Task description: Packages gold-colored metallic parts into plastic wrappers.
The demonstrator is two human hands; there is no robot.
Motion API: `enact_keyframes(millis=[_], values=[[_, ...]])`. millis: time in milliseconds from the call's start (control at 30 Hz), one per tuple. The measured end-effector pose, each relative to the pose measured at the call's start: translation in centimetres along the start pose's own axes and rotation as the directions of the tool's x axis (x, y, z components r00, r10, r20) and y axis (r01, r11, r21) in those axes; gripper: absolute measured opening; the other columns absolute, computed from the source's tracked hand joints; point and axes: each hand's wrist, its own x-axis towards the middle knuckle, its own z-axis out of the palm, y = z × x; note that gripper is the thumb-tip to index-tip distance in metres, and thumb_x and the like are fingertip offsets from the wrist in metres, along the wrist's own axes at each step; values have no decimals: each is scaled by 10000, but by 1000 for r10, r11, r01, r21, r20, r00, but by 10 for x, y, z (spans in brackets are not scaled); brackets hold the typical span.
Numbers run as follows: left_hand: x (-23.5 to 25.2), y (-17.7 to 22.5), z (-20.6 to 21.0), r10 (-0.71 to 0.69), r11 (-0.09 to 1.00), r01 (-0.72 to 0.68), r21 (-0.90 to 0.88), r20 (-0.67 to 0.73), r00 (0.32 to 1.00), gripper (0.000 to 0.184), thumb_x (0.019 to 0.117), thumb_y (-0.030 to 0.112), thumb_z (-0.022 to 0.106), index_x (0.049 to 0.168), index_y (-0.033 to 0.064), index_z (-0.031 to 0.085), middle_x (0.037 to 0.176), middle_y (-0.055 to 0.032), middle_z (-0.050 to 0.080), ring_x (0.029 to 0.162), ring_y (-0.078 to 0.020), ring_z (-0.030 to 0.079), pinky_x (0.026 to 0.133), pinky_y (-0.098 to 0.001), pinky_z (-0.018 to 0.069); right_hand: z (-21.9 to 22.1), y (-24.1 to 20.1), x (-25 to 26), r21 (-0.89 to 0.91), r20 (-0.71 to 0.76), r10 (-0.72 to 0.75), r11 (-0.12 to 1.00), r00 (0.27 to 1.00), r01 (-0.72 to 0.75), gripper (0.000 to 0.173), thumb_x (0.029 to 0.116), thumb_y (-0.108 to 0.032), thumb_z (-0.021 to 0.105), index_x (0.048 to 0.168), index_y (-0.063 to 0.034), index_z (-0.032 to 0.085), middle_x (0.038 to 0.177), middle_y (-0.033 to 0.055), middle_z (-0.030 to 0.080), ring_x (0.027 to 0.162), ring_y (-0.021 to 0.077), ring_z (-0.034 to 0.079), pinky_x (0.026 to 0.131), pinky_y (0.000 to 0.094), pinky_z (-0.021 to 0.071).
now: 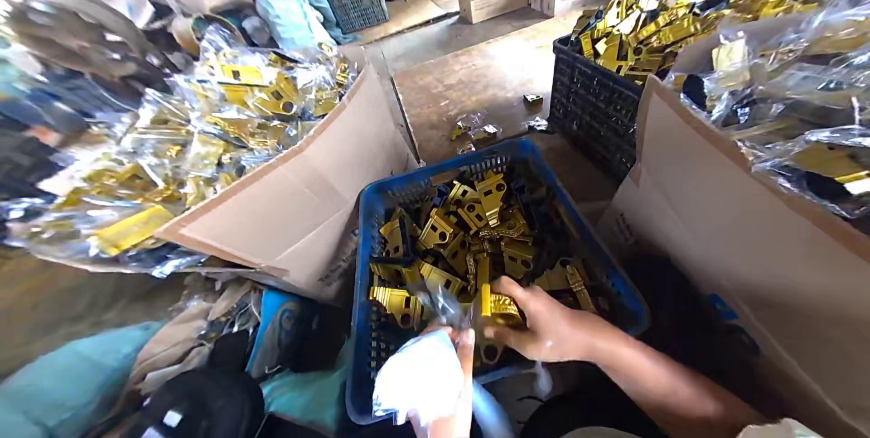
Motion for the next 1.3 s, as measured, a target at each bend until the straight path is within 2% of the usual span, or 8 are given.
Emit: enact_keyframes(millis=[167,500,700,833,933,1033,1133,1300], values=[[-5,6,3,-87,994,81,80,79,993,236,811,-54,715,1032,-74,634,914,5,699,897,0,663,857,-190,554,21,-2,-4,-340,242,167,937,956,-78,427,937,-70,664,1332,35,539,1309,318,577,999,496,672,802,633,550],[15,1,7,258,925,-290,247,152,954,257,896,39,696,1004,-187,639,944,-116,713,946,50,643,904,-126,504,-1,8,-1,594,-20,261,780,965,-198,598,891,-97,717,1439,21,505,1384,162,578,1208,141,603,1031,298,507],[-11,5,16,189,966,-248,66,469,862,119,845,-14,684,902,-118,695,951,-102,741,1020,-27,656,979,-177,489,-25,11,-2,89,18,96,991,995,-98,435,829,-95,798,1227,46,692,1209,273,654,1150,378,604,1020,494,476],[6,5,-23,86,991,-32,-129,439,894,250,939,46,632,1189,35,642,1081,79,724,985,-5,678,885,-226,573,-87,-8,16,-220,158,137,970,978,-100,290,864,-94,786,1096,69,722,1097,266,675,1053,375,644,950,502,512],[11,18,-37,85,991,-43,-130,341,936,307,931,-3,633,1229,55,591,1053,92,757,963,-49,727,883,-274,615,-114,-10,49,-296,-297,80,940,951,-171,388,893,-65,747,1243,72,651,1244,316,606,1119,406,637,950,496,547],[10,22,-37,187,964,-233,125,302,935,228,851,45,767,987,-94,647,909,1,734,909,27,684,877,-177,570,-91,-14,54,-102,-152,100,988,983,-116,677,893,-215,796,1468,-12,502,1504,262,456,1212,348,631,952,439,585],[3,25,-23,242,781,-389,490,336,910,334,856,197,746,823,-121,648,762,-126,686,789,-26,664,803,-178,527,-25,-18,28,151,203,-196,974,959,167,538,885,-237,783,1277,100,633,1247,278,634,1041,298,684,882,399,588],[-7,18,-25,123,776,-320,543,367,922,462,788,329,833,899,-99,696,850,-168,722,855,-159,709,857,-341,568,9,-5,11,251,61,-296,929,953,272,168,977,-20,587,962,88,715,915,162,705,885,136,669,838,240,538]])
